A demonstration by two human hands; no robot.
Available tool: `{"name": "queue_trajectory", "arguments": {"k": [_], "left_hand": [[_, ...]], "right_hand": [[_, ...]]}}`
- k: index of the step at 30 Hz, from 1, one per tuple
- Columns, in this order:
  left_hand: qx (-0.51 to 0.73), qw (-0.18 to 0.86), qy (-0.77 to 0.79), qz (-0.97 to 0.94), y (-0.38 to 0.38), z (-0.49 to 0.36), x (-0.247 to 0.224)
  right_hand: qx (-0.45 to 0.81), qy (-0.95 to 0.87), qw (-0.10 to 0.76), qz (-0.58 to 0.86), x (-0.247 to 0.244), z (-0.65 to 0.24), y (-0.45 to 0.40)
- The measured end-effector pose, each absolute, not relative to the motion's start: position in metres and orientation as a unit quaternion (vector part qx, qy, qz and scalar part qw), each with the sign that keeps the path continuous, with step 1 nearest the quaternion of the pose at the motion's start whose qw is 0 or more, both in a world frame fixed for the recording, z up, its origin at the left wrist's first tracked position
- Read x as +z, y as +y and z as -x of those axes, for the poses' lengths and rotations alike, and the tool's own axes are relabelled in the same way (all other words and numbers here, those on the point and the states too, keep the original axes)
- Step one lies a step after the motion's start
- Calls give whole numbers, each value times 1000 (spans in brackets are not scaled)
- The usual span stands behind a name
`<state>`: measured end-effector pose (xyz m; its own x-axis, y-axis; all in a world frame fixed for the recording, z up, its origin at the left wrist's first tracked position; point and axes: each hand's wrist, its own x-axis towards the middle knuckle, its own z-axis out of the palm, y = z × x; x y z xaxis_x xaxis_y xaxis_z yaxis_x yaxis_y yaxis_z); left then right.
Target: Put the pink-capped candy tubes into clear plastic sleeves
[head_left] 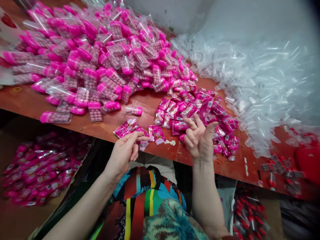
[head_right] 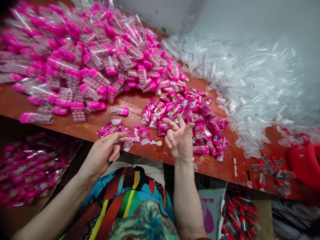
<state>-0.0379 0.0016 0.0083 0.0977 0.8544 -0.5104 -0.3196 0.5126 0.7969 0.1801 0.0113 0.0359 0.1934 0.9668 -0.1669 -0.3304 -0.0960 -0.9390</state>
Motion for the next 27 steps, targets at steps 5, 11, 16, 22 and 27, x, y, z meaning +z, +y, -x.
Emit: {"name": "queue_trajectory", "arguments": {"k": [5, 11, 16, 22, 27], "left_hand": [[399, 699, 534, -258, 0, 39, 0], [347, 712, 528, -305, -4, 25, -1], [359, 727, 503, -299, 2, 8, 1], [396, 709, 516, -272, 11, 11, 5], [402, 743, 486, -226, 17, 23, 7]], "right_hand": [[279, -584, 291, 704, -8, -144, -1], [168, -618, 227, 734, -35, -140, -10], [446, -475, 423, 629, -22, -142, -7], [605, -313, 518, 518, -11, -126, 3], [562, -415, 506, 506, -11, -113, 12]]}}
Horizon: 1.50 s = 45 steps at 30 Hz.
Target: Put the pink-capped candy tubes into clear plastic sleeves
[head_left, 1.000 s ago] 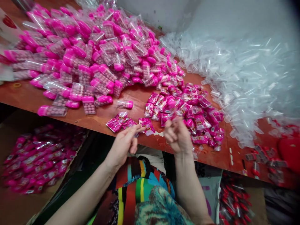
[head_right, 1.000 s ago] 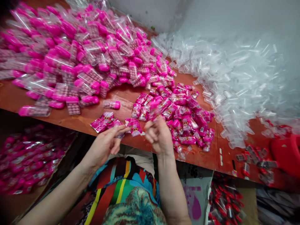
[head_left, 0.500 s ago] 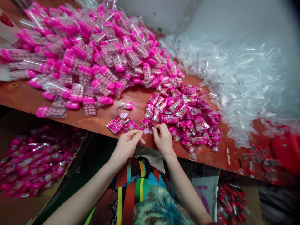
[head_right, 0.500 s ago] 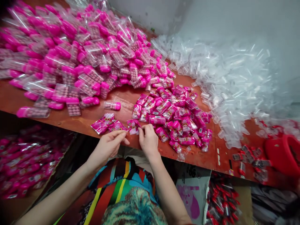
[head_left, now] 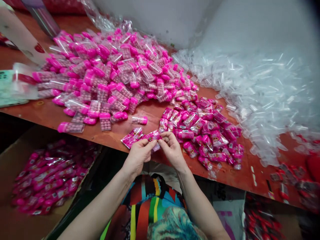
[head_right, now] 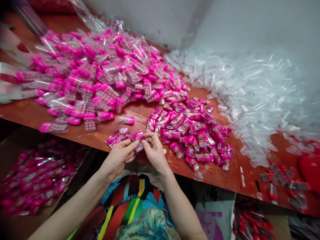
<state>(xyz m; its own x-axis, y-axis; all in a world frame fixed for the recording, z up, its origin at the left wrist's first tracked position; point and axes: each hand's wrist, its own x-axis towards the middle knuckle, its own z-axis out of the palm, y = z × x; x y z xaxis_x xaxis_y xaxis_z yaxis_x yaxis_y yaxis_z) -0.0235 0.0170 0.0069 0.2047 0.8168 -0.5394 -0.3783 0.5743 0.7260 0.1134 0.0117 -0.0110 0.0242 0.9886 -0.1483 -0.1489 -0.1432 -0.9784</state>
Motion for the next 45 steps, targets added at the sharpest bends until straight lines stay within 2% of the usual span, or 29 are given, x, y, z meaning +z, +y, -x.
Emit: {"name": "queue_trajectory", "arguments": {"k": [12, 15, 17, 19, 22, 24, 26, 28, 30, 33, 35, 38, 41, 45], "left_hand": [[524, 629, 542, -192, 31, 71, 13], [557, 610, 543, -151, 38, 87, 20], [575, 599, 542, -129, 41, 95, 22], [585, 595, 539, -115, 43, 99, 22], [581, 606, 533, -106, 45, 98, 21], [572, 617, 530, -105, 46, 96, 21], [560, 632, 526, -98, 46, 94, 21], [549, 650, 518, -85, 45, 94, 22], [545, 671, 498, -72, 45, 93, 24], [550, 692, 463, -62, 45, 83, 28], [541, 696, 466, -68, 48, 70, 30], [523, 710, 462, -94, 57, 46, 30], [513, 725, 443, -125, 62, 34, 29], [522, 694, 480, -127, 57, 49, 24]], "right_hand": [[492, -612, 384, 486, 1, -57, 52], [409, -663, 357, 515, 11, -63, 76], [311, -683, 302, 588, 14, -65, 91], [231, -700, 202, 645, 14, -63, 102], [178, -737, 72, 648, 7, -53, 112], [165, -755, 44, 633, 1, -49, 118], [165, -755, 61, 631, -2, -53, 124], [194, -741, 119, 631, -5, -64, 127], [268, -709, 226, 612, -6, -78, 125], [409, -601, 429, 536, -10, -95, 111], [474, -521, 501, 503, -15, -98, 101], [470, -520, 484, 523, -23, -94, 92], [396, -550, 466, 568, -22, -95, 94], [264, -634, 415, 597, -12, -111, 95]]}}
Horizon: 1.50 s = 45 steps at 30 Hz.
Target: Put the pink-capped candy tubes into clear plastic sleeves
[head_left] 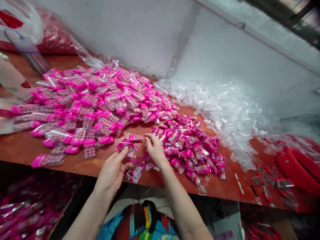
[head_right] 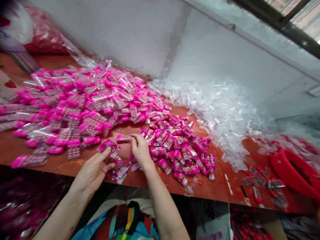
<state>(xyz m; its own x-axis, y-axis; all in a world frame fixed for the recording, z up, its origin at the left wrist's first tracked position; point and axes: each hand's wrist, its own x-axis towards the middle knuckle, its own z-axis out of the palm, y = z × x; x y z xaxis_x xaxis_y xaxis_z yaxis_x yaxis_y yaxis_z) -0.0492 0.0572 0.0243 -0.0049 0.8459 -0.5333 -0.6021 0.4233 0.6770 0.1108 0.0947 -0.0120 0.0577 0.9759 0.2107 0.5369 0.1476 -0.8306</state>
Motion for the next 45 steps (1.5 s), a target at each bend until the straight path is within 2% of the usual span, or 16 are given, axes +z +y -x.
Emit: {"name": "queue_trajectory", "arguments": {"k": [4, 8, 10, 13, 15, 17, 21, 24, 32, 42, 45], "left_hand": [[538, 663, 512, -92, 46, 69, 23], [540, 671, 503, -76, 43, 71, 24], [539, 682, 491, -57, 43, 69, 24], [537, 694, 479, -24, 44, 69, 24], [538, 702, 467, -8, 44, 69, 23], [539, 707, 457, 11, 44, 69, 22], [544, 709, 447, 47, 46, 64, 22], [539, 712, 446, 55, 48, 54, 21], [511, 757, 407, -22, 42, 25, 11], [430, 778, 415, -195, 34, 18, 18], [398, 780, 418, -242, 33, 17, 16]], "right_hand": [[232, -685, 360, 589, -9, -115, 95], [110, -759, 185, 615, -13, -95, 103], [75, -766, 128, 626, -14, -86, 109], [65, -758, 104, 641, -14, -82, 115], [92, -747, 150, 641, -14, -85, 112], [160, -721, 251, 626, -11, -90, 102], [387, -570, 460, 561, -3, -93, 62], [488, -474, 514, 522, 2, -86, 29], [454, -448, 536, 554, -12, -74, 1], [546, -405, 508, 529, -6, -93, -9], [496, -458, 497, 545, -11, -96, -11]]}}
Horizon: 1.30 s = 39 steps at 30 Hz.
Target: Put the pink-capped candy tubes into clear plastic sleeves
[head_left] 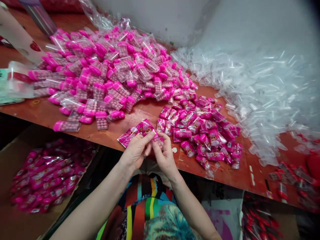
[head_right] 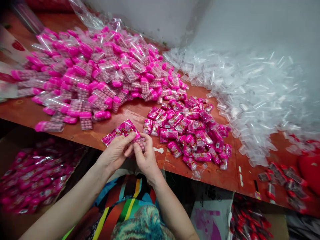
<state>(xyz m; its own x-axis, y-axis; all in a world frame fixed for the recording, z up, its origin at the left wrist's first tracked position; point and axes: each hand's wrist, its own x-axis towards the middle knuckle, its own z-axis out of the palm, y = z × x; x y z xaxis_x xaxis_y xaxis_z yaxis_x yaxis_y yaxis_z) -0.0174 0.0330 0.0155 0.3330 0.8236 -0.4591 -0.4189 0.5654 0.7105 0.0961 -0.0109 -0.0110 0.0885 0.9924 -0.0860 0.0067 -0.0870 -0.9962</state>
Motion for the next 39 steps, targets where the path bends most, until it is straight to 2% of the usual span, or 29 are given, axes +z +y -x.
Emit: {"name": "queue_trajectory", "arguments": {"k": [3, 6, 11, 14, 20, 25, 28, 31, 39], "left_hand": [[371, 803, 402, -236, 32, 18, 9], [341, 830, 374, -234, 31, 19, 4], [311, 842, 358, -259, 30, 23, 6], [314, 830, 376, -266, 32, 25, 8], [323, 809, 396, -290, 29, 21, 11], [291, 811, 421, -283, 23, 18, 11], [290, 825, 402, -271, 23, 20, 10], [341, 808, 409, -254, 24, 19, 12], [370, 800, 417, -223, 18, 3, 24]], "right_hand": [[430, -513, 484, 563, -14, -99, -13], [432, -512, 479, 568, -8, -101, -14], [613, -351, 492, 509, 4, -104, -12], [674, -328, 487, 447, 2, -108, -13], [628, -366, 506, 464, -7, -108, -21], [562, -408, 484, 533, -5, -106, -22], [602, -390, 482, 503, -6, -108, -18], [653, -357, 490, 455, -10, -110, -17], [654, -356, 517, 423, -29, -117, -18]]}}
